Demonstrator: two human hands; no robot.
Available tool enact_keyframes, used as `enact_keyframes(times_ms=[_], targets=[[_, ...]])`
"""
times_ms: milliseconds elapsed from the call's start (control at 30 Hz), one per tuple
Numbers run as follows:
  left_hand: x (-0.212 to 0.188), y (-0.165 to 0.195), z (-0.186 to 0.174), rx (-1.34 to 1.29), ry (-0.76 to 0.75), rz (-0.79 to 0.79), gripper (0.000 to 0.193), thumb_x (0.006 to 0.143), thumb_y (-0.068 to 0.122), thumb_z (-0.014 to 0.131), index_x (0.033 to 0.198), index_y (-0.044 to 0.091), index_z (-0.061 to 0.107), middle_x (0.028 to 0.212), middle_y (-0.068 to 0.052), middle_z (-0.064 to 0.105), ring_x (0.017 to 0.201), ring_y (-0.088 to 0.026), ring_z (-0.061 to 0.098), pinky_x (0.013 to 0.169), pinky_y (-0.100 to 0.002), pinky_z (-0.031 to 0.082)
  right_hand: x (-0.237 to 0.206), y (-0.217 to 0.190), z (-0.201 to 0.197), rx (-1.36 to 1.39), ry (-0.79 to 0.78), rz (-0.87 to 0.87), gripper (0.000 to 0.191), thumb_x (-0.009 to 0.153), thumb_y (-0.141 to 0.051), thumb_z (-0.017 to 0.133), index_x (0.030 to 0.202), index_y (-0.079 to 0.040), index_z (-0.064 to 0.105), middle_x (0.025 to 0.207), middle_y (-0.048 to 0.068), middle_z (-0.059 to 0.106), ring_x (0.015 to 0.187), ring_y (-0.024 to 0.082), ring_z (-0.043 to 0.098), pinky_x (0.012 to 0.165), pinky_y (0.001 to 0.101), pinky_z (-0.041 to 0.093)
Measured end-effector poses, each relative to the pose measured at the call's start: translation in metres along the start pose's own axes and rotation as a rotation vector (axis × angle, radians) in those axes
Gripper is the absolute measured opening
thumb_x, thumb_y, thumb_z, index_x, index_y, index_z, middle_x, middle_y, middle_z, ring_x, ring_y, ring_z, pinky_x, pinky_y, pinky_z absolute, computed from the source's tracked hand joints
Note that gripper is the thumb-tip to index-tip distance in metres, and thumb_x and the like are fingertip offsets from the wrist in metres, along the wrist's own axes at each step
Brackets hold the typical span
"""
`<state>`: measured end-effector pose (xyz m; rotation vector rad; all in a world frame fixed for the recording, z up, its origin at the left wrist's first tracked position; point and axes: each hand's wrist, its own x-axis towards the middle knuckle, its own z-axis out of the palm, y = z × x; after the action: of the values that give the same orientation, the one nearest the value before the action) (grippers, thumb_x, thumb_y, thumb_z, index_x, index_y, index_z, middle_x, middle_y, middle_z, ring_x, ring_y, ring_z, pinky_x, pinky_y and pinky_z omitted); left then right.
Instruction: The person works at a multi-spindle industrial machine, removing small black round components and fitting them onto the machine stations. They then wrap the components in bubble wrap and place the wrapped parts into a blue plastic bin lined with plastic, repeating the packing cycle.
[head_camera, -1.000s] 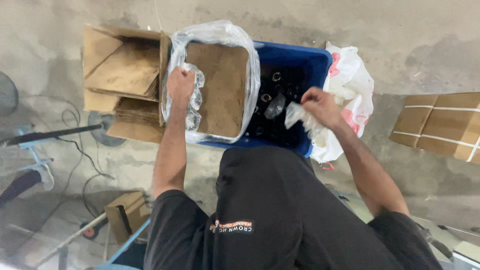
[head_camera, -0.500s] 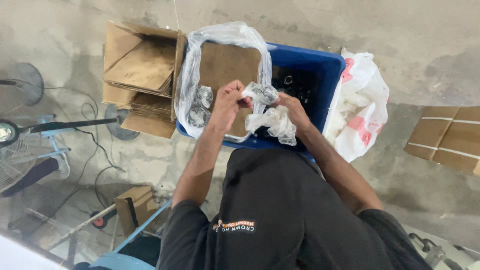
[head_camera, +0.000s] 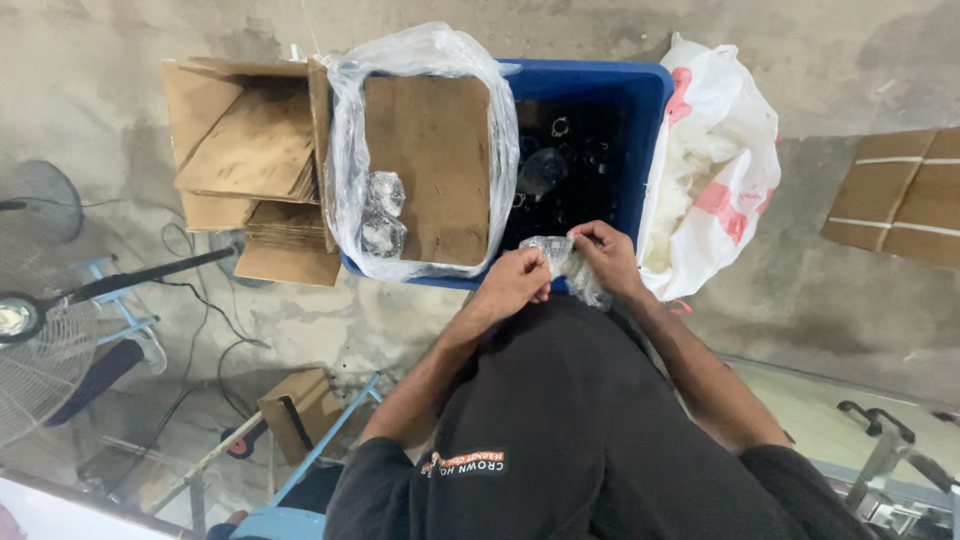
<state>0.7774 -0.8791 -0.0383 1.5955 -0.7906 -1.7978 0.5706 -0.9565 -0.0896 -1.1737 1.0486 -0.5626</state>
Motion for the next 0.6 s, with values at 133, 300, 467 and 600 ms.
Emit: enact_keyframes(times_ms=[133,300,467,600], targets=[[0.062,-0.027,-0.016,0.735,0.266,0.172,0.018,0.086,0.027,0.067,0.092,0.01,0.072,0.088,-0.013,0.074,0.086,-0.034,0.072,0.075,-0.046,0.056,0.0,0.004,-0.003,-0.421,-0.029,0.028,0.014,0.098,-0.014,0.066,0.104,-0.002,0.07,0.091,0.006,0.07,0.081,0.013,0.064,0.074,0.0306,0.051],[0.16,-0.018,-0.015,0.744,0.455,0.331,0.036,0.091,0.024,0.067,0.119,0.001,0.065,0.119,-0.026,0.065,0.111,-0.044,0.06,0.095,-0.05,0.05,0.003,-0.013,-0.021,-0.252,0.001,0.137,0.019,0.093,-0.019,0.07,0.103,-0.003,0.07,0.088,0.003,0.071,0.081,0.01,0.062,0.074,0.0295,0.052],[0.236,0.024,-0.013,1.097,0.473,0.209,0.039,0.082,0.023,0.071,0.115,0.004,0.067,0.126,-0.02,0.064,0.118,-0.04,0.058,0.099,-0.052,0.047,-0.031,-0.026,-0.052,-0.413,0.007,0.241,0.03,0.082,-0.021,0.079,0.108,-0.006,0.073,0.082,0.002,0.069,0.078,0.008,0.063,0.074,0.0275,0.052],[0.277,0.036,-0.021,1.123,0.273,-0.098,0.022,0.094,0.012,0.061,0.11,0.008,0.075,0.119,-0.02,0.073,0.113,-0.037,0.07,0.095,-0.049,0.056,-0.061,-0.016,-0.078,-0.156,0.111,0.289,0.041,0.08,-0.011,0.079,0.121,-0.006,0.072,0.078,-0.001,0.059,0.074,0.006,0.055,0.071,0.0239,0.046]])
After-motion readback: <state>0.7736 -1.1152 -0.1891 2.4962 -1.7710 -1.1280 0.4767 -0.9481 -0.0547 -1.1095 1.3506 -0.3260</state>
